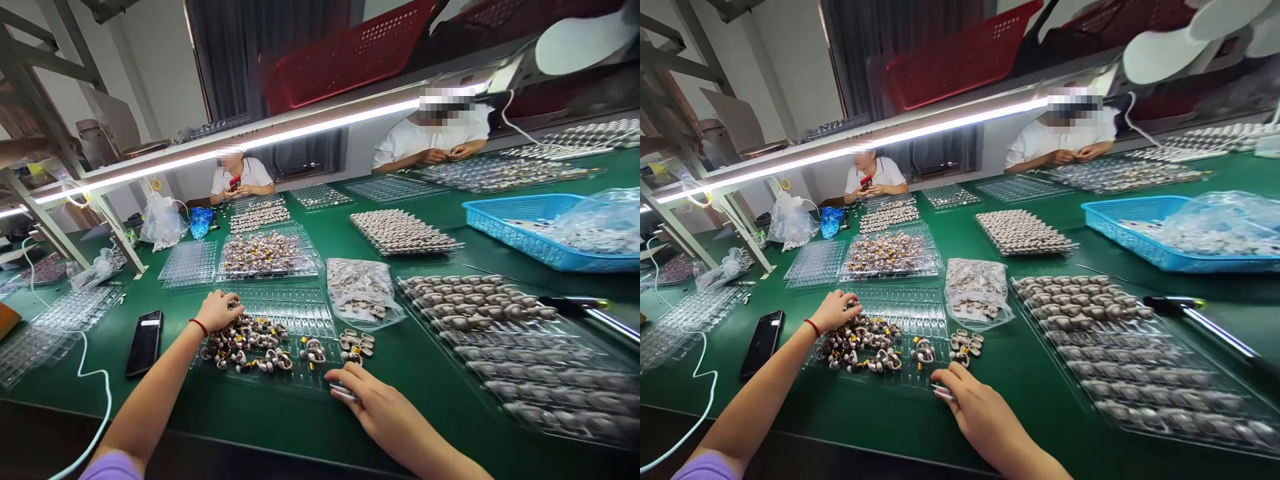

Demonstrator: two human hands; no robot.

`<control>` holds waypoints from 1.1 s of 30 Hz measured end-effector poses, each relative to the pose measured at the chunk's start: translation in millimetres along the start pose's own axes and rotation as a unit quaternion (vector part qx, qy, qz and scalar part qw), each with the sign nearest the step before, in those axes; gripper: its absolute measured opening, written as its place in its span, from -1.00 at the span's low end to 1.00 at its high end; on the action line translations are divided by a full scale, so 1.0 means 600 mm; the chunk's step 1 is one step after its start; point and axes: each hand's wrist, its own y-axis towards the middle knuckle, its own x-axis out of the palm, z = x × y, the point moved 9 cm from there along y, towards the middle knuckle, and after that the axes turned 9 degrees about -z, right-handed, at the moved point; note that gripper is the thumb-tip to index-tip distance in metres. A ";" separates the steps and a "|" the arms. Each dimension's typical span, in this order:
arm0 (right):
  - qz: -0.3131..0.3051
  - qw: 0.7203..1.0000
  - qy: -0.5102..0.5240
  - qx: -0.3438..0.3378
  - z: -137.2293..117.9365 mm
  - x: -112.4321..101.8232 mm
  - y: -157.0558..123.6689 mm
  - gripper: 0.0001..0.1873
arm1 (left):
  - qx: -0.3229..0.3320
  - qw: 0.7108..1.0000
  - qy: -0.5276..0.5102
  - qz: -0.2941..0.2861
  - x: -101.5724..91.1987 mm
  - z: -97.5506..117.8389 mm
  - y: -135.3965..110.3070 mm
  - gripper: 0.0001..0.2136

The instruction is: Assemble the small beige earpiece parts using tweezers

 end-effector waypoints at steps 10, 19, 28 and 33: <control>0.012 0.999 -0.038 0.012 -0.015 -0.020 -0.002 -0.74 | 0.069 0.997 -0.042 0.011 -0.006 0.021 0.036 -0.80; 0.052 0.995 -0.055 0.072 0.056 -0.072 0.020 -0.63 | 0.188 0.965 -0.183 0.022 -0.005 0.180 0.001 -0.72; 0.069 0.996 -0.027 0.052 0.042 -0.081 0.001 -0.71 | 0.267 0.933 -0.240 -0.001 0.000 0.221 -0.042 -0.82; 0.064 0.996 0.065 0.004 0.017 -0.064 0.004 -0.77 | 0.261 0.934 -0.241 -0.045 0.012 0.208 -0.048 -0.80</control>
